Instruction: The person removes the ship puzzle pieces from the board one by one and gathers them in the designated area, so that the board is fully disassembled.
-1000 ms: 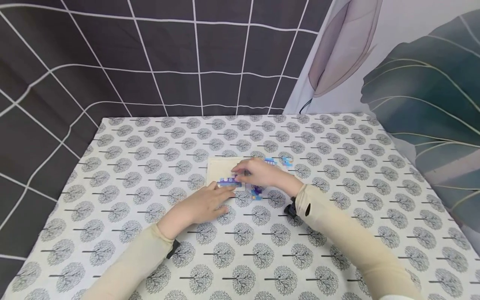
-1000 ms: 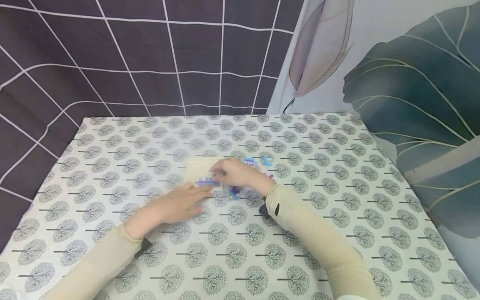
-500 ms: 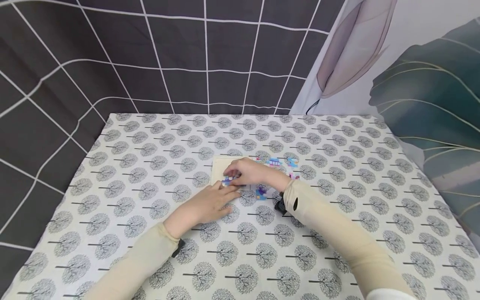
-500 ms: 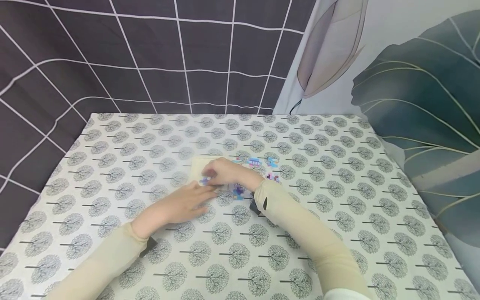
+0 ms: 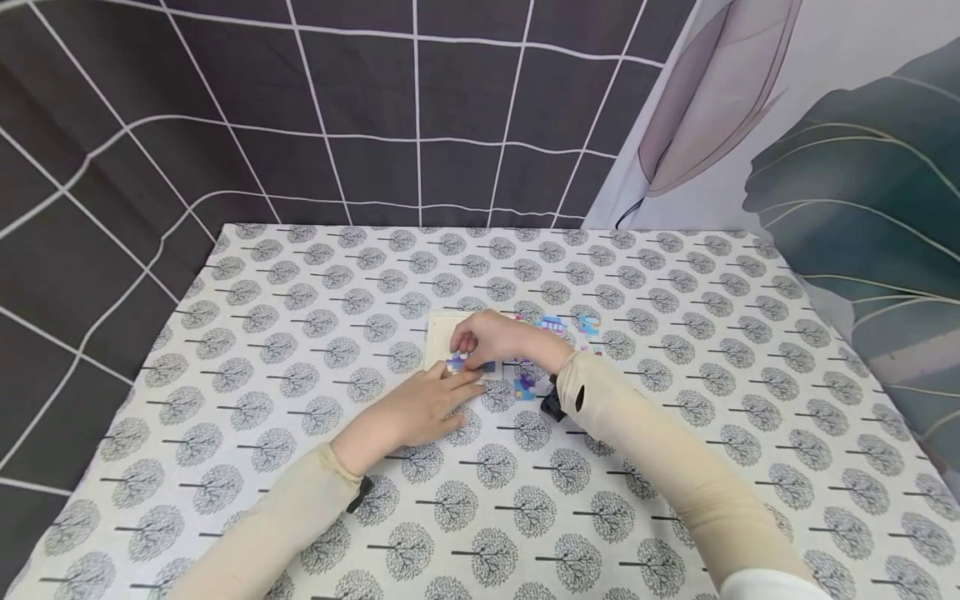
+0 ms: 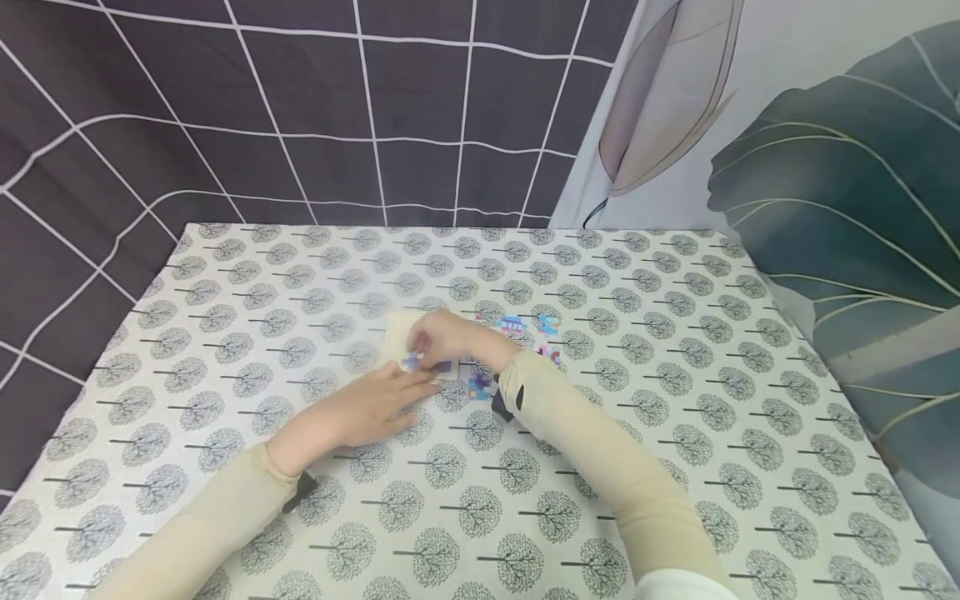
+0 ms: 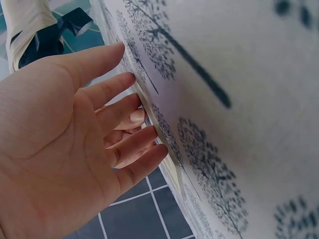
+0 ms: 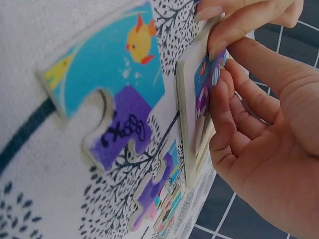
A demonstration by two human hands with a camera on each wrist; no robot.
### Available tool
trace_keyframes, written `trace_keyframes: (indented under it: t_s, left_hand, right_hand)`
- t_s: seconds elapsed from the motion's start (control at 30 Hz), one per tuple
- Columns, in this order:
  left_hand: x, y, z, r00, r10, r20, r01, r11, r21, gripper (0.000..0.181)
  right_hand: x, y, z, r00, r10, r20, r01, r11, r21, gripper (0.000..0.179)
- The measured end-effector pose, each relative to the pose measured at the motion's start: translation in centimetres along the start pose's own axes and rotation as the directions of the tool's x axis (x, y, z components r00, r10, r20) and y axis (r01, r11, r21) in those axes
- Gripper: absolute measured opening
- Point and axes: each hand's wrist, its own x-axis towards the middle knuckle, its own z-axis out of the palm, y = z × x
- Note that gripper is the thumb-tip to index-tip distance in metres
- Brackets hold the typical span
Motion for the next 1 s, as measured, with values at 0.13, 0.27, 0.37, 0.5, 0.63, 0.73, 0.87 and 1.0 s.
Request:
trace_keyframes:
  t_s: [0.13,0.27,0.37,0.5,0.63,0.73,0.87,1.0]
  left_hand:
    - [0.2,0.2,0.0,1.0,-0.011,0.029,0.011,1.0,-0.01,0.054]
    - [0.3,0.4,-0.1,0.998,-0.017,0.055,0.018,1.0,-0.007,0.057]
    - [0.4,0.7,-0.3,0.998,-0.018,0.067,0.018,1.0,0.009,0.058]
    - [0.5,1.1,-0.5,0.997,-0.026,0.074,0.024,1.0,0.017,0.058]
    - [0.7,0.9,-0.2,0.997,-0.032,0.076,0.031,0.999,0.017,0.058]
    - [0.8,0.6,-0.2,0.996,-0.043,0.078,0.042,0.999,0.015,0.057]
    - [0.9,0.1,-0.4,0.995,-0.055,0.082,0.056,0.998,-0.018,0.054]
    - [0.6,-0.2,-0.6,0.995,-0.05,0.083,0.055,0.997,-0.059,0.052]
  right_hand:
    - [0.0,0.1,0.0,1.0,0.015,0.012,-0.015,1.0,0.001,0.029]
    - [-0.2,0.1,0.1,1.0,0.01,0.01,-0.01,1.0,-0.005,0.03]
    - [-0.3,0.2,0.0,1.0,0.015,-0.001,-0.015,1.0,-0.025,0.03]
    - [-0.7,0.2,-0.2,0.999,-0.023,-0.024,0.021,0.996,-0.084,0.032]
    - [-1.2,0.5,-0.2,0.991,-0.12,-0.062,0.109,0.981,-0.158,0.033]
    - [-1.7,0.5,-0.2,0.978,-0.176,-0.109,0.154,0.971,-0.184,0.033]
    - [-2.6,0.7,-0.1,0.965,-0.201,-0.168,0.17,0.968,-0.182,0.033]
    - [-3.5,1.3,0.1,0.955,-0.22,-0.197,0.188,0.967,-0.17,0.031]
